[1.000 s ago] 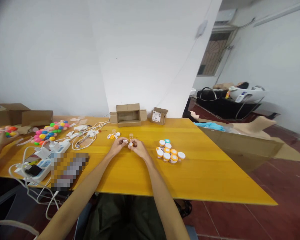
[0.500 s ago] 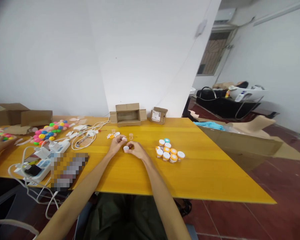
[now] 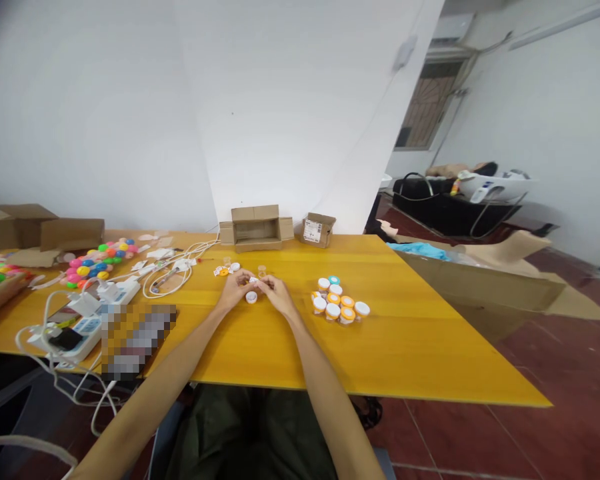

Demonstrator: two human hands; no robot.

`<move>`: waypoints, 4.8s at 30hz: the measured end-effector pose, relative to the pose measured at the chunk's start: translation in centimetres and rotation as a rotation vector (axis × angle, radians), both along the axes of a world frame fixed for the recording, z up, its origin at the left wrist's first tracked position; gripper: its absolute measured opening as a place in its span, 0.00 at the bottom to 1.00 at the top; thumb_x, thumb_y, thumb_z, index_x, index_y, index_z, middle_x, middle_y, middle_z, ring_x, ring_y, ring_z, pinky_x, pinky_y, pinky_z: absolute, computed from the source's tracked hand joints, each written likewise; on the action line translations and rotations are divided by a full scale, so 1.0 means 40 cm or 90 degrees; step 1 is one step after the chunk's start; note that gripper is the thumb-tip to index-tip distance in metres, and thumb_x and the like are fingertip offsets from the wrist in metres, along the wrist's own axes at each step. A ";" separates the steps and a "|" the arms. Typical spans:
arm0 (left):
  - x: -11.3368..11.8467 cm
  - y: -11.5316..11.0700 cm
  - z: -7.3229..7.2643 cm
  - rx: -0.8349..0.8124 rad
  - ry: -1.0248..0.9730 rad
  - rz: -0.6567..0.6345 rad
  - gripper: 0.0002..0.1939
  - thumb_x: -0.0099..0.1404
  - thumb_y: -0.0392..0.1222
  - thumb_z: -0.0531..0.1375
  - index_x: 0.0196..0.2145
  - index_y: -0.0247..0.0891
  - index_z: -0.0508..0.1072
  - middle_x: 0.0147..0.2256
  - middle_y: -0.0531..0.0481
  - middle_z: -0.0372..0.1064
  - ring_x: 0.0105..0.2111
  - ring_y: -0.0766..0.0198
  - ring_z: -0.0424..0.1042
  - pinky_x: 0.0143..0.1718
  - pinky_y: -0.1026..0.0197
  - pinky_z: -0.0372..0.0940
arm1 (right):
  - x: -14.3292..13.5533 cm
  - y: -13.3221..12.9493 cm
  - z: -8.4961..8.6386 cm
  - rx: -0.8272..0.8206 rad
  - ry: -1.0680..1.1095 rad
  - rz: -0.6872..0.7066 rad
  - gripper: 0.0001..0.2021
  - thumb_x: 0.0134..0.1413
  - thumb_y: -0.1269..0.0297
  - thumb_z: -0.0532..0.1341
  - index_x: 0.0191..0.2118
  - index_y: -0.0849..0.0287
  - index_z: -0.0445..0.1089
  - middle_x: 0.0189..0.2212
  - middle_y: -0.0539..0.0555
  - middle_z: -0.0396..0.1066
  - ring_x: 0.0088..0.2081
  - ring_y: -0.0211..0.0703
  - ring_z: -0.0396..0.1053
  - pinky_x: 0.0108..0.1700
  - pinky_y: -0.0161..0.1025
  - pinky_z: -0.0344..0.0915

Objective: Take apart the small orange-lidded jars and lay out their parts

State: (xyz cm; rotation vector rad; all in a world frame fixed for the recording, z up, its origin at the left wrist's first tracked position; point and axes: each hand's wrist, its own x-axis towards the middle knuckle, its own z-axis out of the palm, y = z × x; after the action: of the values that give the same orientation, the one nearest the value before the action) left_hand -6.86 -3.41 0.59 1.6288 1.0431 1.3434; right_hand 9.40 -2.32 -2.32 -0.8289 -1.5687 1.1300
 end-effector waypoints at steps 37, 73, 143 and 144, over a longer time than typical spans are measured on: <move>0.001 -0.018 0.013 -0.108 -0.101 -0.107 0.20 0.47 0.53 0.73 0.32 0.37 0.77 0.34 0.47 0.79 0.36 0.58 0.77 0.46 0.55 0.69 | 0.004 -0.004 0.013 0.053 -0.117 -0.043 0.25 0.58 0.38 0.52 0.24 0.55 0.66 0.21 0.51 0.68 0.27 0.44 0.66 0.35 0.40 0.65; -0.002 -0.019 0.018 -0.092 -0.087 -0.109 0.16 0.49 0.50 0.72 0.32 0.38 0.79 0.35 0.46 0.80 0.41 0.54 0.77 0.48 0.53 0.69 | 0.004 -0.002 0.003 0.049 -0.135 -0.058 0.24 0.59 0.41 0.50 0.24 0.54 0.65 0.20 0.50 0.66 0.26 0.43 0.64 0.34 0.40 0.63; -0.005 0.006 0.000 -0.048 -0.006 -0.022 0.14 0.54 0.50 0.69 0.34 0.39 0.79 0.35 0.47 0.79 0.37 0.59 0.76 0.43 0.58 0.69 | -0.018 -0.018 0.018 0.024 0.026 -0.143 0.16 0.43 0.47 0.66 0.29 0.55 0.74 0.29 0.52 0.77 0.33 0.46 0.73 0.38 0.42 0.69; -0.005 0.006 0.001 -0.051 -0.013 -0.023 0.14 0.54 0.50 0.69 0.34 0.38 0.79 0.35 0.48 0.79 0.37 0.59 0.76 0.43 0.58 0.69 | -0.017 -0.019 0.020 0.027 0.023 -0.141 0.15 0.43 0.47 0.66 0.29 0.55 0.74 0.29 0.52 0.77 0.33 0.46 0.72 0.39 0.42 0.69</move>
State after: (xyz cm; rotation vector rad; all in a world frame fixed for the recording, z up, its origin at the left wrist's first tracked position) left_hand -7.07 -3.17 0.61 1.5643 1.0387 1.2754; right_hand 8.70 -3.09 -1.52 -0.9241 -1.4271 0.9439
